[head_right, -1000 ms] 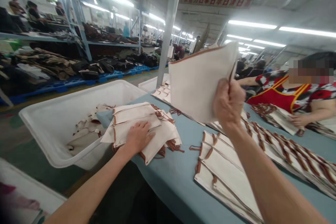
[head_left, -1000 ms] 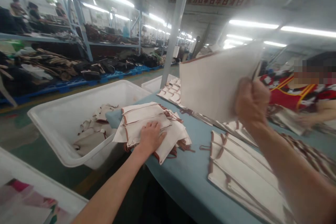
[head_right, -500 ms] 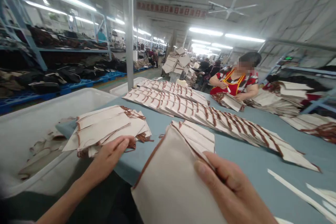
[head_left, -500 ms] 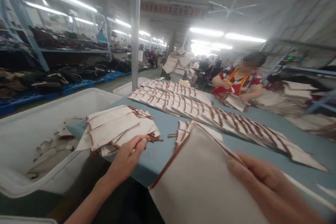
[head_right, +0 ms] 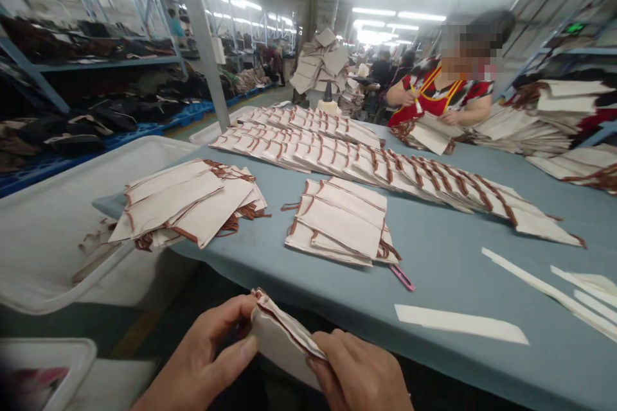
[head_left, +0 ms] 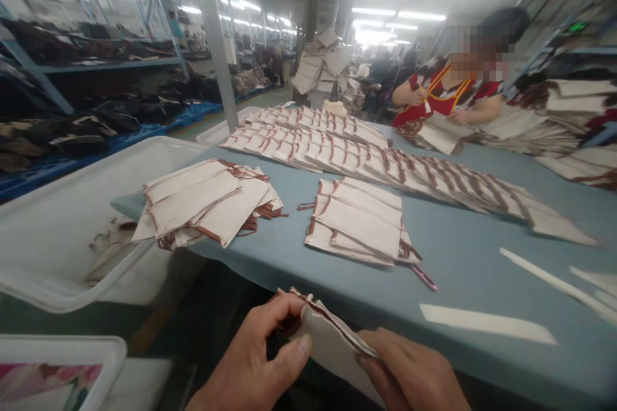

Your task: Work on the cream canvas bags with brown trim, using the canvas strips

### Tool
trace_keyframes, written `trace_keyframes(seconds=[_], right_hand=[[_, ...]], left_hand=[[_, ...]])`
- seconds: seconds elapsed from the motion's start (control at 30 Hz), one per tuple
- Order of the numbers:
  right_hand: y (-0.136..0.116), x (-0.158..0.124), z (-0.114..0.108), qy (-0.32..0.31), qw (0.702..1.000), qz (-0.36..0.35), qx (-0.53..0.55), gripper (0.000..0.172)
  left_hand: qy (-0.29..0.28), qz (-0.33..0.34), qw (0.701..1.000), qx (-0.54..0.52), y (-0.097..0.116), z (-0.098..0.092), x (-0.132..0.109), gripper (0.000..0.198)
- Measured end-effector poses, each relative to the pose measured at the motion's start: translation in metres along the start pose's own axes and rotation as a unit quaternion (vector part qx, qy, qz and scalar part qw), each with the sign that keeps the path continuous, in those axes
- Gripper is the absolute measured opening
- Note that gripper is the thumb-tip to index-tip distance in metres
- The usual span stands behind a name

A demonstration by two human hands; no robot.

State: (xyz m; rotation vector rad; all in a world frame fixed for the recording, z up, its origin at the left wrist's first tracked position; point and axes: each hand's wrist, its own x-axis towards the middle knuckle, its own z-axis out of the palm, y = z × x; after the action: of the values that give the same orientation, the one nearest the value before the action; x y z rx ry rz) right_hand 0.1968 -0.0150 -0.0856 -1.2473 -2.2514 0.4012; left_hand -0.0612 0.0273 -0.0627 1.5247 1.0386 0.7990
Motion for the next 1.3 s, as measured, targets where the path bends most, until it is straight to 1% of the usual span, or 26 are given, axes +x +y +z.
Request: trace_keyframes(seconds=[0.07,0.1,0.13,0.17,0.2,0.23,0.3,0.33,0.37,0.4,0.47,0.53,0.6,0.67,0.73,0.8,0.87,0.9,0.97,1.03,1.07,1.13,1.23,1.3], right_hand=[[0.003,-0.007,0.011,0.009,1.0,-0.004,-0.029,0.022],[0.004,-0.01,0.017,0.023,0.999,-0.001,-0.036,0.024],[0.003,-0.014,0.022,0.037,0.999,0.004,-0.037,0.025],[0.002,-0.018,0.027,0.052,0.998,0.008,-0.034,0.025],[0.002,-0.022,0.031,0.063,0.998,0.01,-0.028,0.024],[0.001,-0.026,0.035,0.07,0.997,0.009,-0.02,0.022],[0.0,-0.034,0.04,0.079,0.997,0.011,-0.002,0.015],[0.0,-0.038,0.043,0.085,0.996,0.016,0.008,0.014],[0.001,-0.041,0.045,0.096,0.995,0.023,0.016,0.015],[0.001,-0.044,0.047,0.107,0.993,0.033,0.023,0.017],[0.001,-0.045,0.049,0.125,0.991,0.049,0.028,0.023],[0.0,-0.044,0.049,0.136,0.989,0.056,0.032,0.029],[-0.005,-0.041,0.048,0.142,0.987,0.056,0.048,0.03],[-0.012,-0.037,0.046,0.155,0.983,0.072,0.071,0.031],[-0.019,-0.032,0.043,0.166,0.975,0.107,0.105,0.031],[-0.024,-0.023,0.038,0.146,0.966,0.144,0.159,0.02],[-0.028,-0.01,0.03,0.095,0.951,0.185,0.228,0.005],[-0.029,-0.003,0.026,0.061,0.94,0.211,0.263,0.003],[-0.031,0.01,0.018,-0.012,0.906,0.264,0.331,0.012],[-0.031,0.02,0.014,-0.07,0.869,0.3,0.386,0.019],[-0.031,0.023,0.013,-0.089,0.854,0.307,0.412,0.022],[-0.029,0.027,0.014,-0.109,0.821,0.309,0.468,0.029],[-0.025,0.028,0.019,-0.133,0.758,0.311,0.558,0.044],[-0.022,0.029,0.021,-0.14,0.732,0.317,0.586,0.052]], left_hand=[[-0.062,-0.042,0.997,-0.017,0.002,0.002,0.003,0.026],[-0.083,-0.055,0.995,-0.014,0.002,0.005,0.004,0.026],[-0.091,-0.062,0.994,-0.001,-0.001,0.008,0.005,0.025],[-0.085,-0.057,0.994,0.023,-0.004,0.013,0.004,0.024],[-0.071,-0.035,0.995,0.053,-0.009,0.018,0.002,0.022],[-0.05,0.006,0.995,0.082,-0.014,0.024,-0.001,0.02],[-0.001,0.13,0.984,0.122,-0.026,0.035,-0.009,0.018],[0.016,0.195,0.972,0.133,-0.031,0.04,-0.014,0.019],[0.027,0.245,0.959,0.142,-0.035,0.044,-0.018,0.023],[0.032,0.275,0.948,0.154,-0.039,0.048,-0.023,0.027],[0.026,0.291,0.938,0.184,-0.042,0.051,-0.029,0.032],[0.012,0.281,0.938,0.203,-0.041,0.051,-0.033,0.032],[0.009,0.261,0.944,0.202,-0.037,0.05,-0.035,0.031],[0.014,0.207,0.958,0.198,-0.032,0.047,-0.034,0.028],[0.02,0.136,0.97,0.2,-0.025,0.045,-0.031,0.024],[0.017,0.072,0.977,0.202,-0.019,0.042,-0.027,0.019],[-0.004,0.029,0.98,0.199,-0.013,0.04,-0.021,0.018],[-0.02,0.013,0.981,0.194,-0.011,0.039,-0.018,0.019],[-0.048,-0.007,0.983,0.177,-0.007,0.038,-0.013,0.022],[-0.053,-0.019,0.985,0.162,-0.003,0.036,-0.01,0.022],[-0.05,-0.025,0.986,0.156,-0.001,0.035,-0.01,0.021],[-0.044,-0.028,0.988,0.147,0.004,0.033,-0.009,0.019],[-0.054,-0.028,0.99,0.127,0.012,0.029,-0.009,0.019],[-0.069,-0.034,0.991,0.111,0.016,0.027,-0.008,0.02]])
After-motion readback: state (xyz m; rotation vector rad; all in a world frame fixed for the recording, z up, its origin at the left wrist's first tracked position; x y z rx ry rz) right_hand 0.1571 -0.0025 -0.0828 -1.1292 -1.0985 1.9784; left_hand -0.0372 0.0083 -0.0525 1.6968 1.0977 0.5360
